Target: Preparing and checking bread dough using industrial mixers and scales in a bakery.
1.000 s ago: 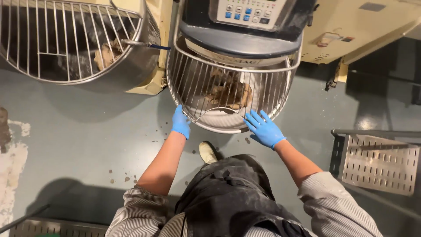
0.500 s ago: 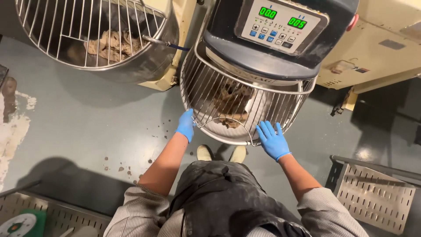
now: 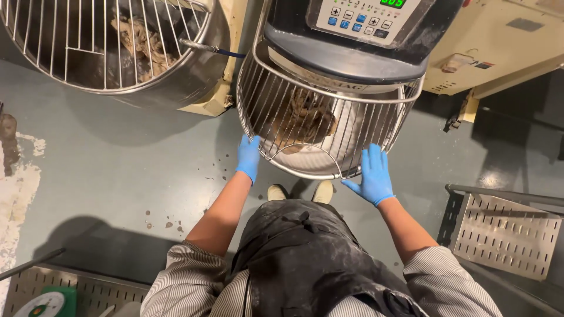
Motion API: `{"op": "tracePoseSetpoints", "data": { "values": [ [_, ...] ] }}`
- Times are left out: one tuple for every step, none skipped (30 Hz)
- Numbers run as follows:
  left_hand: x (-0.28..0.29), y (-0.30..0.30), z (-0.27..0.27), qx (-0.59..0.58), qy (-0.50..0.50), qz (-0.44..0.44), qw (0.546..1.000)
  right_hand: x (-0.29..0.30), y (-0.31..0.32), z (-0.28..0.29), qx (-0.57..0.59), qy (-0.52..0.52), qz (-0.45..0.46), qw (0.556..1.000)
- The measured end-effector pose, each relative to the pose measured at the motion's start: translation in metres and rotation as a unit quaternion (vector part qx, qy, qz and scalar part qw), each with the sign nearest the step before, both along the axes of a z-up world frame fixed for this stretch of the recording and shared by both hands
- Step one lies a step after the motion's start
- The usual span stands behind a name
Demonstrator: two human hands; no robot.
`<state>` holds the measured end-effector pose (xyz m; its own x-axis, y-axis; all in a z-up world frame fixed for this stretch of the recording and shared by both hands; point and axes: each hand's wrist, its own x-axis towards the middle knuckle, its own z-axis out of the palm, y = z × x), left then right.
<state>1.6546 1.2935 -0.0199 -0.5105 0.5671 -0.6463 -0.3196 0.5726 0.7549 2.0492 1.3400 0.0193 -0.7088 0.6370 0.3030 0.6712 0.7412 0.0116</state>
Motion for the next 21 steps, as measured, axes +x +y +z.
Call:
{"op": "tracePoseSetpoints", "data": {
  "values": [
    [0.005,-0.001,0.035,-0.006,0.109,-0.118,0.987,-0.003,-0.004,0.002,-0.049,0.052,-0.064,0.995],
    [0.009,-0.002,0.071,-0.011,0.216,-0.232,0.948,-0.005,-0.007,0.004,-0.096,0.103,-0.127,0.982],
    [0.011,-0.001,0.063,-0.01,0.215,-0.233,0.948,-0.009,-0.006,-0.001,-0.096,0.102,-0.128,0.982],
    [0.013,-0.001,0.056,-0.019,0.192,-0.287,0.938,-0.013,-0.004,-0.006,-0.102,0.118,-0.16,0.975],
    [0.016,-0.004,0.049,-0.029,0.166,-0.341,0.925,-0.017,-0.006,-0.01,-0.11,0.134,-0.192,0.966],
    [0.02,-0.007,0.052,-0.03,0.164,-0.342,0.925,-0.016,-0.011,-0.015,-0.111,0.132,-0.193,0.966],
    [0.022,-0.004,0.057,-0.028,0.172,-0.346,0.922,-0.018,-0.009,-0.02,-0.126,0.145,-0.201,0.96],
    [0.024,-0.001,0.063,-0.027,0.181,-0.349,0.919,-0.02,-0.006,-0.024,-0.142,0.157,-0.21,0.954],
    [0.023,0.001,0.06,-0.025,0.182,-0.347,0.92,-0.022,-0.005,-0.023,-0.139,0.158,-0.208,0.955],
    [0.021,0.002,0.058,-0.023,0.177,-0.355,0.918,-0.025,-0.005,-0.022,-0.171,0.157,-0.231,0.945],
    [0.02,0.001,0.054,-0.024,0.17,-0.363,0.916,-0.027,-0.006,-0.022,-0.205,0.156,-0.254,0.933],
    [0.018,0.001,0.052,-0.024,0.17,-0.361,0.917,-0.026,-0.006,-0.022,-0.204,0.155,-0.251,0.933],
    [0.016,0.001,0.05,-0.029,0.17,-0.381,0.908,-0.028,-0.006,-0.022,-0.218,0.141,-0.261,0.93],
    [0.013,0.001,0.048,-0.035,0.17,-0.402,0.899,-0.029,-0.006,-0.022,-0.233,0.127,-0.271,0.925],
    [0.011,0.002,0.046,-0.033,0.172,-0.401,0.899,-0.029,-0.006,-0.022,-0.231,0.128,-0.27,0.926],
    [0.009,0.004,0.045,-0.036,0.171,-0.408,0.896,-0.03,-0.005,-0.022,-0.241,0.118,-0.275,0.923],
    [0.009,0.004,0.042,-0.039,0.17,-0.418,0.891,-0.029,-0.006,-0.023,-0.252,0.106,-0.282,0.919],
    [0.007,0.006,0.04,-0.038,0.171,-0.419,0.891,-0.03,-0.004,-0.022,-0.251,0.107,-0.283,0.92],
    [0.007,0.007,0.036,-0.042,0.166,-0.421,0.891,-0.03,-0.004,-0.022,-0.255,0.097,-0.288,0.918],
    [0.006,0.008,0.033,-0.046,0.161,-0.423,0.89,-0.03,-0.004,-0.022,-0.26,0.087,-0.294,0.916],
    [0.007,0.008,0.037,-0.045,0.161,-0.427,0.889,-0.03,-0.004,-0.024,-0.259,0.087,-0.298,0.915]
  ]
}}
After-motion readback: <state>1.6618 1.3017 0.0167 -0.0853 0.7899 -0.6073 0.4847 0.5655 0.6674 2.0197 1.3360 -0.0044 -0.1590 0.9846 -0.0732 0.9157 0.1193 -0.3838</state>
